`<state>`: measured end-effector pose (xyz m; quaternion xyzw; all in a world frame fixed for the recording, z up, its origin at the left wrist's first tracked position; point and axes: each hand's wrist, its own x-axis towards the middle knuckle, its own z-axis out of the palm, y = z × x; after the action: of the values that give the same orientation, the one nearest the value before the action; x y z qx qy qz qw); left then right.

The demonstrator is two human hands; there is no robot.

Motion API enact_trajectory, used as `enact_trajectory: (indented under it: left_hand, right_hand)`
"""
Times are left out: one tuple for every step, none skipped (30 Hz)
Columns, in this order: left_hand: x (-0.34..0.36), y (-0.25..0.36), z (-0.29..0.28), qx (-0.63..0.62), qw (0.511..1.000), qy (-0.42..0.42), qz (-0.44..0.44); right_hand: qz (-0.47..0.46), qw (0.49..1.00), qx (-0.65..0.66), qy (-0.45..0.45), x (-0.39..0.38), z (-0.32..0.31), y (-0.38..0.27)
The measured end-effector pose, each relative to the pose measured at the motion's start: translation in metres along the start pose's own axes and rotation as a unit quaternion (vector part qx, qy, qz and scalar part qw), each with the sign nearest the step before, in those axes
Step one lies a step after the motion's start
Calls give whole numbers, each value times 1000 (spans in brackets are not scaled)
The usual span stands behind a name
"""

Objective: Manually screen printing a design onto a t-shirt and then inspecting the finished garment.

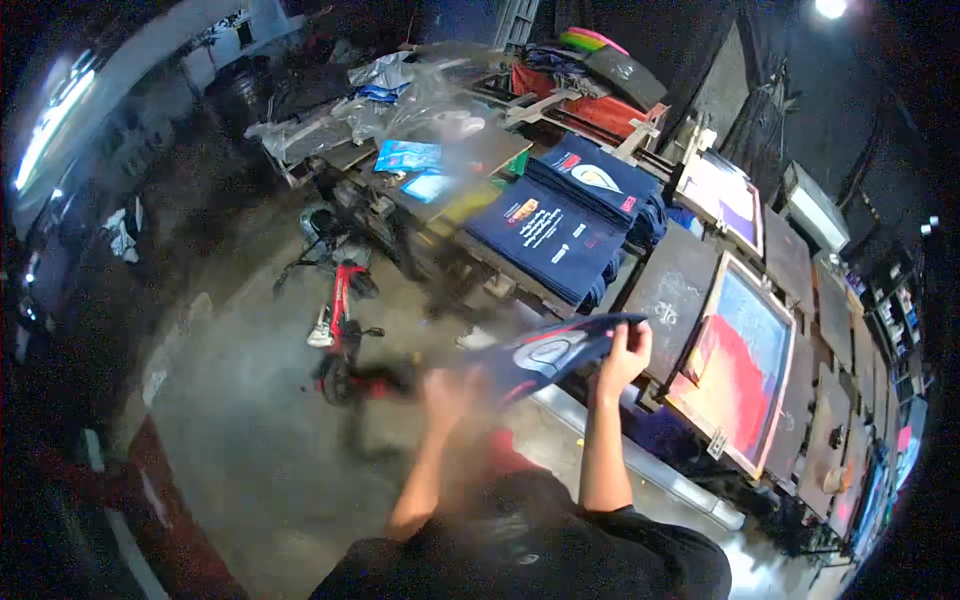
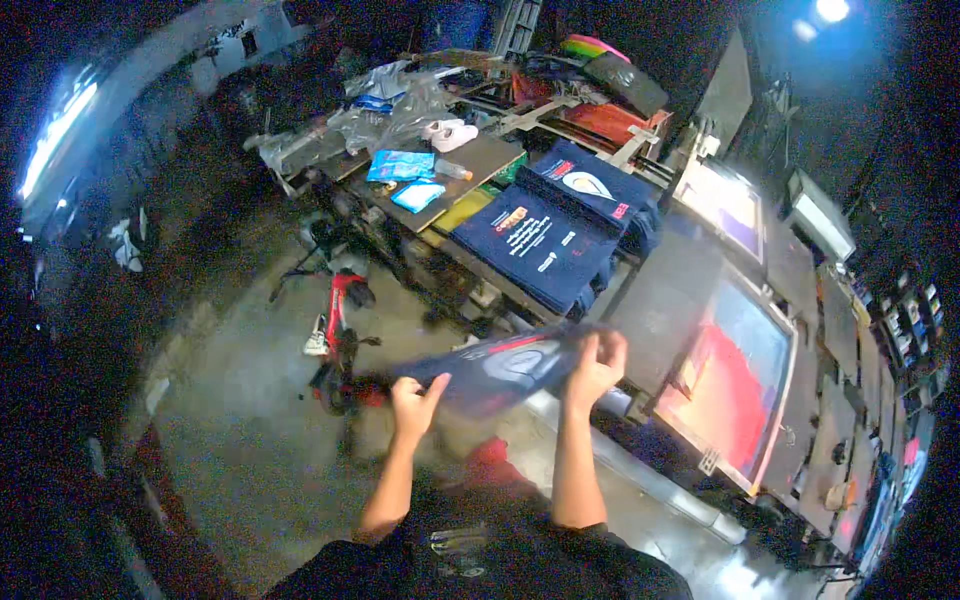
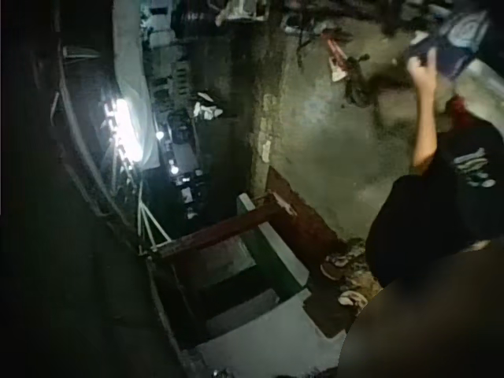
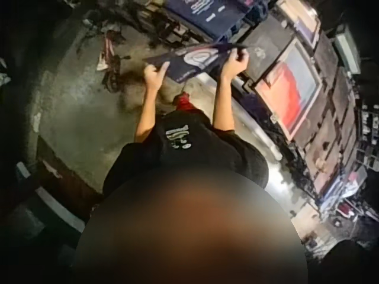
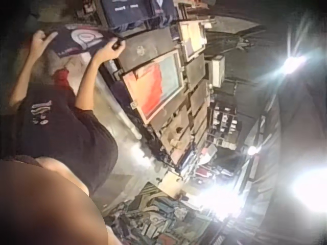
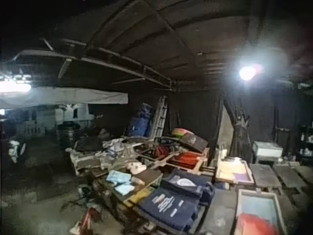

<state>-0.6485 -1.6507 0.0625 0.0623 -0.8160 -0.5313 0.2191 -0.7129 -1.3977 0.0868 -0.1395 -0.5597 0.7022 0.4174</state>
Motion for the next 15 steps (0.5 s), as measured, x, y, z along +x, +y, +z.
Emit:
enact_trajectory:
  left_hand:
    - [11, 12, 13, -116, 992, -26, -28]
    - [16, -38, 29, 37, 997, 11, 69]
    - [27, -39, 38, 60, 994, -3, 88]
    - [36, -39, 48, 82, 991, -18, 108]
    - [52, -59, 66, -1, 995, -63, 74]
    - [67, -62, 73, 5, 994, -70, 78]
    - [81, -65, 78, 46, 992, -97, 72]
    - [92, -63, 87, 83, 986, -130, 66]
    - [103, -60, 102, 13, 990, -140, -18]
    - [111, -54, 111, 17, 988, -153, -22]
    - [119, -46, 119, 22, 989, -143, -8]
    - [125, -41, 129, 27, 991, -134, 5]
    - [132, -48, 143, -49, 987, -147, -31]
    - [141, -53, 154, -121, 978, -154, -67]
    - [147, -52, 159, -107, 977, -180, -52]
  right_hand:
    - [-29, 999, -20, 27, 18, 5, 13]
    - [-81, 993, -79, 30, 33, 10, 26]
    - [-89, 993, -68, 34, 45, 23, 28]
    - [-97, 993, -57, 39, 56, 33, 29]
    - [-84, 995, -29, 32, 66, 44, 31]
    - [-80, 996, -26, 41, 74, 54, 31]
    - [-64, 997, -11, 34, 80, 64, 28]
    - [-51, 998, -1, 31, 90, 66, 30]
    - [-79, 997, -4, 25, 108, 63, 55]
    - [-105, 994, -7, 11, 123, 63, 67]
    - [-83, 997, -6, -10, 136, 63, 68]
    - [-59, 998, -5, -31, 146, 64, 61]
    - [-55, 998, -7, -28, 152, 66, 53]
    - [-50, 998, -2, -26, 161, 73, 48]
    - [-65, 998, 0, -11, 170, 75, 49]
